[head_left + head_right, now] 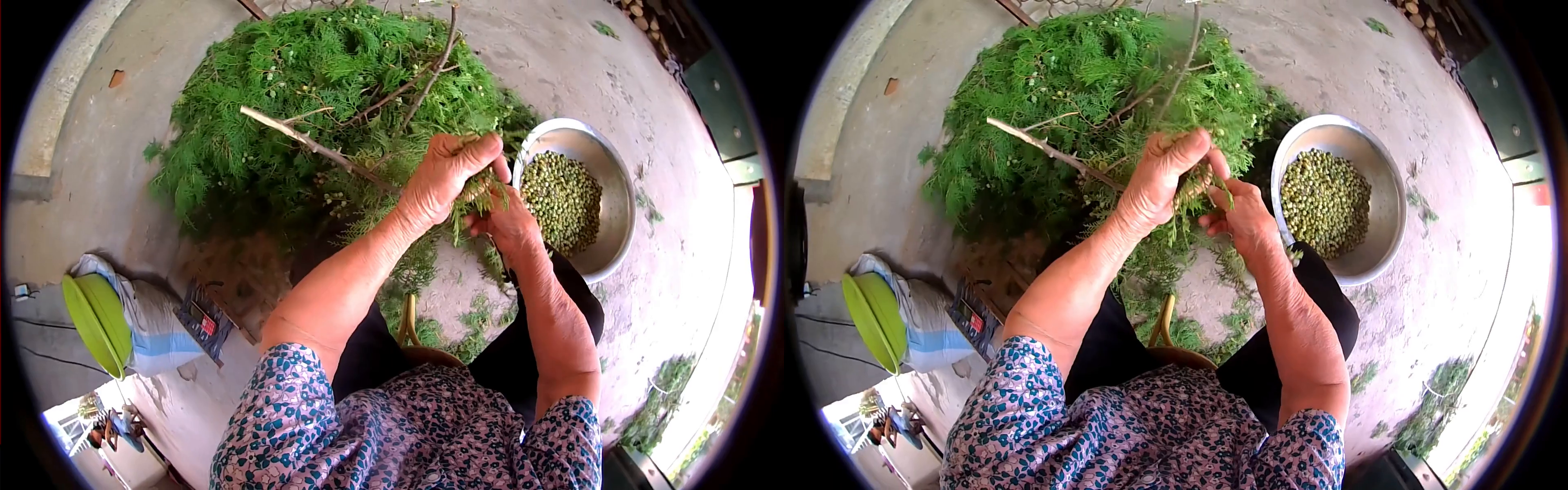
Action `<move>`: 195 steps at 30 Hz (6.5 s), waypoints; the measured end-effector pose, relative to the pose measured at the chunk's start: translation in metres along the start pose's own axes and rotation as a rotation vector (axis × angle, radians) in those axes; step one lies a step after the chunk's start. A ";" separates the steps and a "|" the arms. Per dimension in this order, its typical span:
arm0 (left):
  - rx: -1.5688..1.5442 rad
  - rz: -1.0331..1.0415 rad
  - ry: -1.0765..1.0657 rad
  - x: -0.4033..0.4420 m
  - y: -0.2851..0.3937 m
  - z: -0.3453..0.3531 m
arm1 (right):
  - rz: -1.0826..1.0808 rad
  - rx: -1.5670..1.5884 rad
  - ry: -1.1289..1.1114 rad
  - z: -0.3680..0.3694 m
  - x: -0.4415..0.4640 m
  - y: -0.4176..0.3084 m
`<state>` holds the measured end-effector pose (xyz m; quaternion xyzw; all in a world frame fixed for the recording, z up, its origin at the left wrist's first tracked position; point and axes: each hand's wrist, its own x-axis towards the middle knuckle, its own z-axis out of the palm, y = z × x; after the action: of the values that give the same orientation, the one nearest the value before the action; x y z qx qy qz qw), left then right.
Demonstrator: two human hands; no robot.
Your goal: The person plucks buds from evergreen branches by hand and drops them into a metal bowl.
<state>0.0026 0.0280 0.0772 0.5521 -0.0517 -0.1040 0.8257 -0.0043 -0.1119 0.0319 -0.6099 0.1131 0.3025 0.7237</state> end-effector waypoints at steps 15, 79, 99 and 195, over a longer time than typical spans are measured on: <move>0.184 0.448 0.662 -0.004 0.042 -0.076 | -0.245 0.040 0.197 0.002 0.009 -0.008; 0.281 -0.205 -0.035 0.010 -0.004 -0.057 | -0.415 -0.618 -0.030 -0.008 -0.001 -0.042; 0.229 -0.231 0.567 0.009 -0.004 -0.067 | -0.765 -0.826 -0.109 -0.014 -0.019 -0.059; -0.313 -0.001 0.249 -0.060 0.065 0.095 | -0.580 -0.446 0.209 -0.031 -0.125 0.057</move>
<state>-0.0677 -0.0195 0.1756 0.4257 0.0678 -0.0421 0.9013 -0.1297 -0.1748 0.0445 -0.7866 -0.0595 0.0382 0.6134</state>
